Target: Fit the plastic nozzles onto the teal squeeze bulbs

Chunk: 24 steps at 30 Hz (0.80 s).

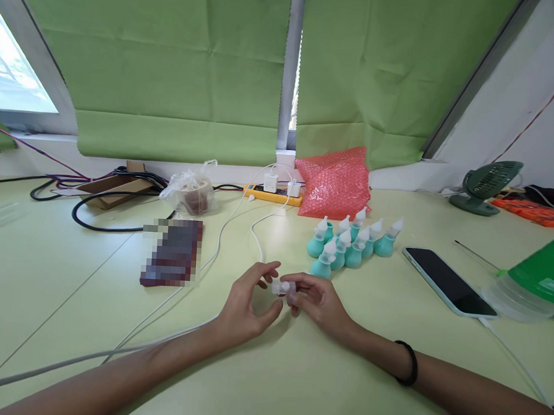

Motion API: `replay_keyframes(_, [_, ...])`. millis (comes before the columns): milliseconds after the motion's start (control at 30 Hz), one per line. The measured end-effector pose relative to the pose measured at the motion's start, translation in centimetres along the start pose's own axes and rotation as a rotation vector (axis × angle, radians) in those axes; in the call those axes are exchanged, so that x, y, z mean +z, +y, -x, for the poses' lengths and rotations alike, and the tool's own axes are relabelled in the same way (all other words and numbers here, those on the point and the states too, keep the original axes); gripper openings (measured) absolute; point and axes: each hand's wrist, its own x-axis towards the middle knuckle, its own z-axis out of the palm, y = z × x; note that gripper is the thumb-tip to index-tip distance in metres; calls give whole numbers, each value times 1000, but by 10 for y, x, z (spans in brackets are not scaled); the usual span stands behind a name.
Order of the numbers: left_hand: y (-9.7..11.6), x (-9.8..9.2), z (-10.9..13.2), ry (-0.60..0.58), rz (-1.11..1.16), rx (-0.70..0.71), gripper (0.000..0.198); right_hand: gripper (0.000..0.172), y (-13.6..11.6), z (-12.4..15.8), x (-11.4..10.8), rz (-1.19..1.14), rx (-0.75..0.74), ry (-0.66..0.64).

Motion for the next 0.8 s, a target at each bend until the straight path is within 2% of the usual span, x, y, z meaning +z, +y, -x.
replay_keyframes(200, [-2, 0, -2, -95, 178, -204, 46, 23, -4, 4, 1, 374, -292, 20])
replay_keyframes(300, [-5, 2, -3, -140, 218, -270, 43, 25, -6, 4, 0, 443, -413, 24])
replay_keyframes(400, [-6, 3, -2, -173, 212, -294, 31, 27, -5, 4, 0, 468, -451, 24])
replay_keyframes(533, [-1, 2, -3, -176, 85, -239, 27, 28, -4, 4, 0, 460, -451, 41])
replay_keyframes(800, [0, 2, 1, -90, -233, -4, 21, 29, -6, 6, 1, 477, -452, 48])
